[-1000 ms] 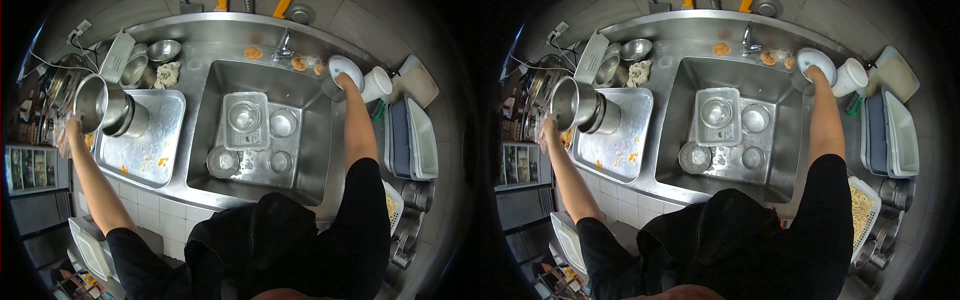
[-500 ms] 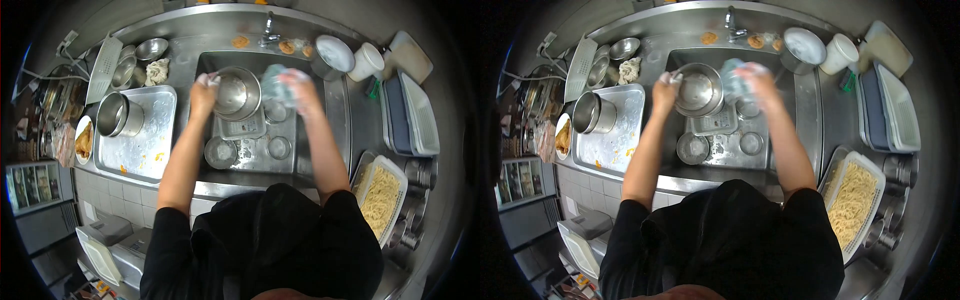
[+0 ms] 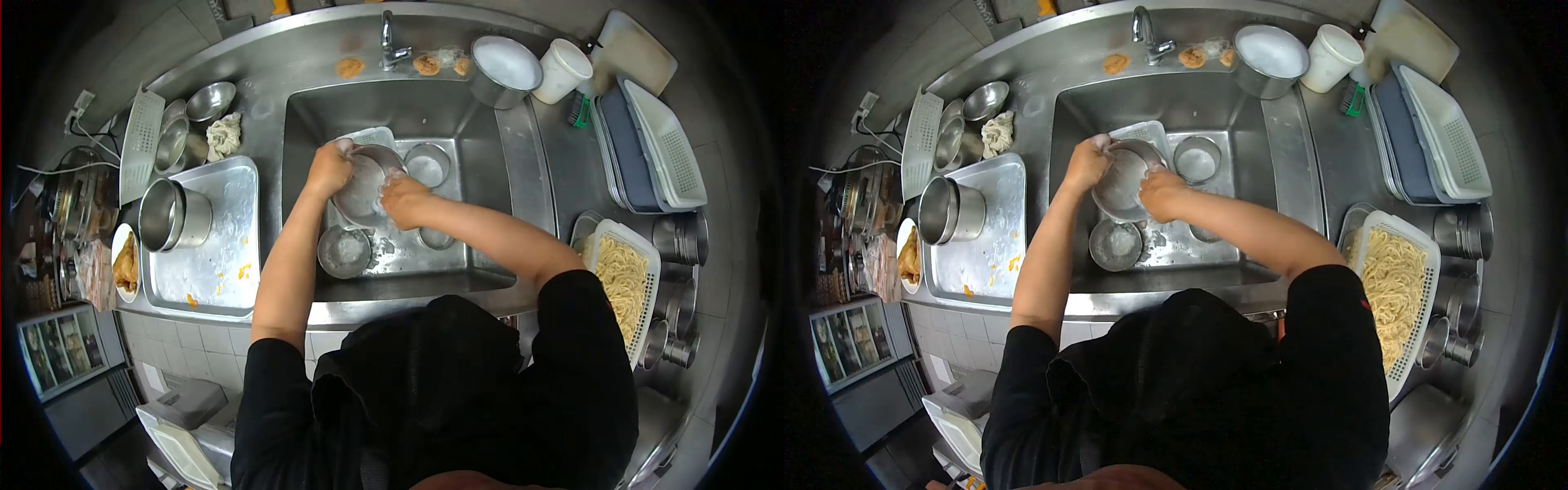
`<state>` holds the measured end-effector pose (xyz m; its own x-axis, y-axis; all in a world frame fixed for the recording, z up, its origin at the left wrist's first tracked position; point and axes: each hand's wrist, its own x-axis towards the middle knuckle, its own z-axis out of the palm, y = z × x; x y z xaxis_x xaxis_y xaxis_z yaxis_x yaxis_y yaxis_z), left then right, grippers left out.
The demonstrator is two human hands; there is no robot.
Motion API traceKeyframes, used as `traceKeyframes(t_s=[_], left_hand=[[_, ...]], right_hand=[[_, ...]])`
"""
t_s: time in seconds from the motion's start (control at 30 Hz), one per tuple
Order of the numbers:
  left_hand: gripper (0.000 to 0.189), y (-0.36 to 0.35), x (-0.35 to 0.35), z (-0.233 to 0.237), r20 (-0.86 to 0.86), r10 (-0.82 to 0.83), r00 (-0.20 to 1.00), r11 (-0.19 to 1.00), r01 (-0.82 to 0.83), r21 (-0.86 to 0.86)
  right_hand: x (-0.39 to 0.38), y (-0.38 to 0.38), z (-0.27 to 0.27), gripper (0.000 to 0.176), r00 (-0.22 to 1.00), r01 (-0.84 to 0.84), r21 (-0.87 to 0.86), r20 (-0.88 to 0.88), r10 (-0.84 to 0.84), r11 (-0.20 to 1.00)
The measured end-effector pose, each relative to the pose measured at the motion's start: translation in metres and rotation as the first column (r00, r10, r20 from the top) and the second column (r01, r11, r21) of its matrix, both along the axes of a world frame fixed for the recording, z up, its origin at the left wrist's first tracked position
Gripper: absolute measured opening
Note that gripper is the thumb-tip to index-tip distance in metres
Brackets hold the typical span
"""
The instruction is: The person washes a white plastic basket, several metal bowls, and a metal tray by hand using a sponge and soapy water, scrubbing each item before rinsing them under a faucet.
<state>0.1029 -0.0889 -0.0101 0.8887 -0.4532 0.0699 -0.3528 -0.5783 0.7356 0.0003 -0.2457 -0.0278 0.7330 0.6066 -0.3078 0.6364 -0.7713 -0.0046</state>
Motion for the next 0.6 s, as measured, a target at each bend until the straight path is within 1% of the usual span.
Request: traceKeyframes(t_s=[0.03,0.07,0.1,0.13,0.17,0.2,0.23,0.27,0.3,0.33,0.37,0.4,0.43,0.47,0.5,0.53,0.57,0.6], left_hand=[[0.023,-0.006,0.002,0.001,-0.033,-0.006,0.999,1.0,0.007,0.021],[0.022,-0.011,0.003,0.002,-0.068,-0.008,0.998,0.999,0.011,0.043],[0.022,-0.017,-0.002,0.001,-0.065,-0.008,0.998,0.999,0.011,0.041],[0.022,-0.022,-0.01,-0.003,-0.024,0.04,0.999,0.999,-0.039,0.008],[0.022,-0.026,-0.014,-0.007,0.018,0.088,0.996,0.996,-0.088,-0.027],[0.023,-0.025,-0.009,-0.025,0.108,0.11,0.988,0.993,-0.106,-0.05],[0.023,-0.02,-0.001,-0.022,0.108,0.11,0.988,0.993,-0.105,-0.049],[0.023,-0.014,0.01,-0.017,-0.016,0.032,0.999,0.999,-0.031,0.013],[0.023,-0.004,0.023,-0.013,-0.147,-0.037,0.988,0.997,0.047,0.066],[0.021,0.008,0.037,-0.013,-0.338,-0.176,0.924,0.98,0.199,0.033],[0.021,0.019,0.054,-0.032,-0.378,-0.259,0.889,0.937,0.326,0.124],[0.021,0.024,0.055,-0.051,-0.396,-0.176,0.901,0.975,0.216,0.057],[0.022,0.024,0.053,-0.053,-0.417,-0.094,0.904,0.995,0.1,-0.006],[0.021,0.018,0.043,-0.059,-0.239,0.072,0.968,0.997,-0.062,0.048],[0.02,0.004,0.025,-0.06,-0.051,0.235,0.971,0.97,-0.231,0.075],[0.019,-0.008,0.012,-0.066,0.071,0.304,0.95,0.947,-0.31,0.087],[0.019,-0.003,0.02,-0.065,0.068,0.313,0.947,0.944,-0.318,0.087],[0.02,0.005,0.03,-0.047,-0.177,0.133,0.975,0.99,-0.121,0.077]], right_hand=[[0.0,0.008,-0.003,0.037,1.0,0.005,-0.005,0.01,-0.005,1.0],[0.001,0.019,-0.011,0.037,0.988,0.129,0.065,-0.097,-0.122,0.989],[0.003,0.031,-0.016,0.037,0.95,0.256,0.124,-0.216,-0.226,0.959],[0.013,0.046,-0.013,0.035,0.828,0.448,0.176,-0.452,-0.332,0.877],[0.021,0.053,-0.017,0.035,0.83,0.447,0.177,-0.449,-0.331,0.877],[0.028,0.057,-0.028,0.037,0.766,0.597,0.403,-0.543,-0.344,0.694],[0.029,0.059,-0.023,0.039,0.703,0.705,0.564,-0.636,-0.318,0.43],[0.024,0.054,-0.017,0.039,0.705,0.703,0.565,-0.634,-0.318,0.431],[0.01,0.048,0.018,0.037,0.785,0.582,0.474,-0.54,-0.304,0.661],[-0.002,0.044,0.037,0.034,0.853,0.428,0.332,-0.455,-0.255,0.841],[-0.001,0.039,0.023,0.034,0.85,0.43,0.328,-0.461,-0.254,0.841],[0.007,0.031,0.001,0.034,0.904,0.33,0.294,-0.37,-0.212,0.897],[0.016,0.026,-0.002,0.033,0.948,0.229,0.249,-0.276,-0.158,0.941],[0.028,0.025,-0.005,0.032,0.903,0.332,0.072,-0.312,-0.295,0.941],[0.029,0.029,-0.008,0.032,0.904,0.329,0.076,-0.313,-0.29,0.941],[0.029,0.031,-0.016,0.033,0.861,0.502,0.302,-0.266,-0.434,0.811],[0.03,0.033,-0.023,0.033,0.783,0.607,0.51,-0.253,-0.569,0.609],[0.019,0.034,-0.034,0.033,0.799,0.586,0.553,-0.272,-0.537,0.592]])
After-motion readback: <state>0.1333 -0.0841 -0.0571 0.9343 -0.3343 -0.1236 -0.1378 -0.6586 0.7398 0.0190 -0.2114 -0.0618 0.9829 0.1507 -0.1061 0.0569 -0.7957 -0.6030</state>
